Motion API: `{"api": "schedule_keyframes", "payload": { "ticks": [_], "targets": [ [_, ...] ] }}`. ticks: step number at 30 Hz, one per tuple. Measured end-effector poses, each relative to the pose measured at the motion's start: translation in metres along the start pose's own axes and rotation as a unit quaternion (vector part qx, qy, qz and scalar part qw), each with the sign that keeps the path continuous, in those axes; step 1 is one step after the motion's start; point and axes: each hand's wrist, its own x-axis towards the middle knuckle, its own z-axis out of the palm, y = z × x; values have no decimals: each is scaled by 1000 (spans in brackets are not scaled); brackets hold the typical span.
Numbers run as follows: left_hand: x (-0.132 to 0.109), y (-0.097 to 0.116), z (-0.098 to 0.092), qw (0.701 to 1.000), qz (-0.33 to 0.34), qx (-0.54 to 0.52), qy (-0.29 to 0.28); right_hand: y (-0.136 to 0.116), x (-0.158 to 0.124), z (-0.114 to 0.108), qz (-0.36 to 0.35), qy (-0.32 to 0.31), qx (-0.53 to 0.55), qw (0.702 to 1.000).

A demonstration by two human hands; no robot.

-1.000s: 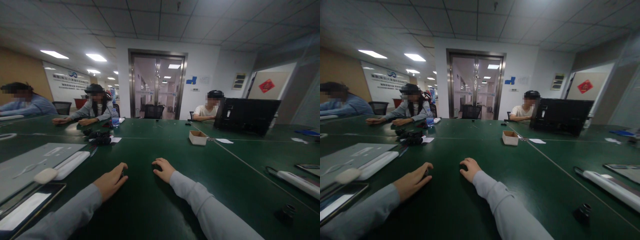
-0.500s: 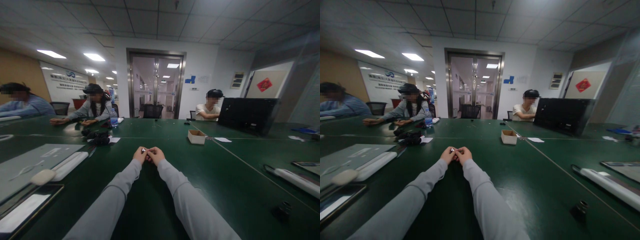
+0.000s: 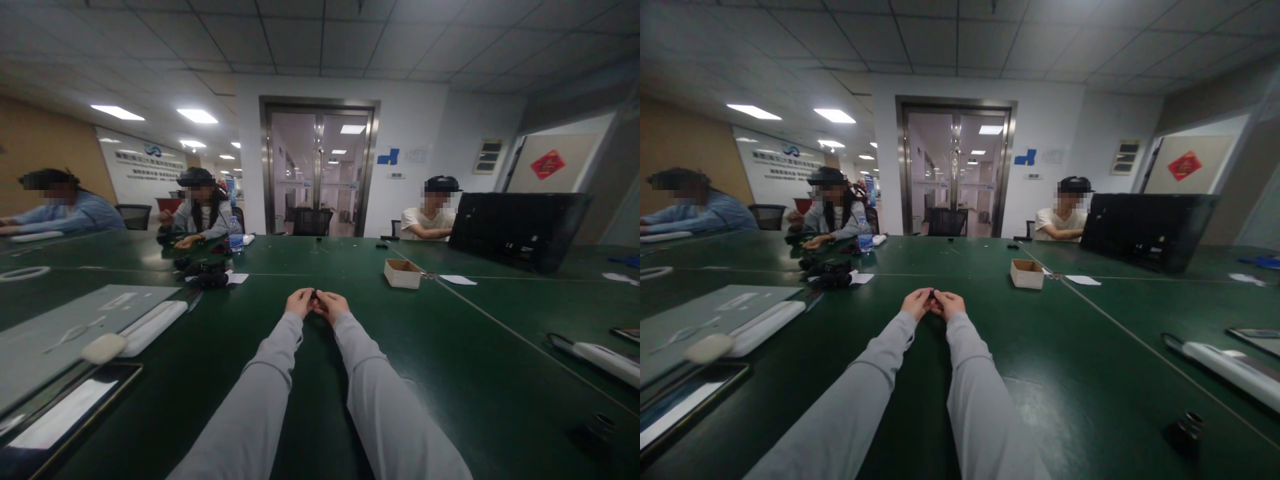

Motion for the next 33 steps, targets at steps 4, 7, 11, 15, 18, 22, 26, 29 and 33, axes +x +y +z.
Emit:
{"api": "schedule_keyframes", "payload": {
  "ticks": [4, 7, 11, 15, 18, 22, 26, 29, 33],
  "targets": [
    [-6, 3, -4, 997, 13, 69, -36, 1, -1, -3, -24, -30, -5, 999],
    [-10, 3, -4, 990, 36, 134, -38, 2, -1, -5, -19, -33, -3, 999],
    [-10, 2, -5, 984, 70, 162, -16, 3, 0, -5, -12, -17, -11, 1000],
    [-10, 4, -8, 977, 127, 170, -27, 2, 0, -6, -10, -15, -2, 1000],
    [-11, 8, -9, 973, 153, 166, -38, 2, 0, -6, -6, -9, 12, 1000],
    [-12, 8, -6, 985, 89, 148, -19, 1, -1, -5, 0, -3, 19, 1000],
    [-11, 4, -3, 989, 52, 141, -8, 0, -2, -5, 5, -5, 13, 1000],
    [-11, 4, -4, 988, 65, 139, -23, -1, -3, -6, 10, -7, 18, 1000],
    [-13, 7, -5, 985, 78, 151, -33, -1, -2, -6, 17, 0, 22, 1000]
  ]
}}
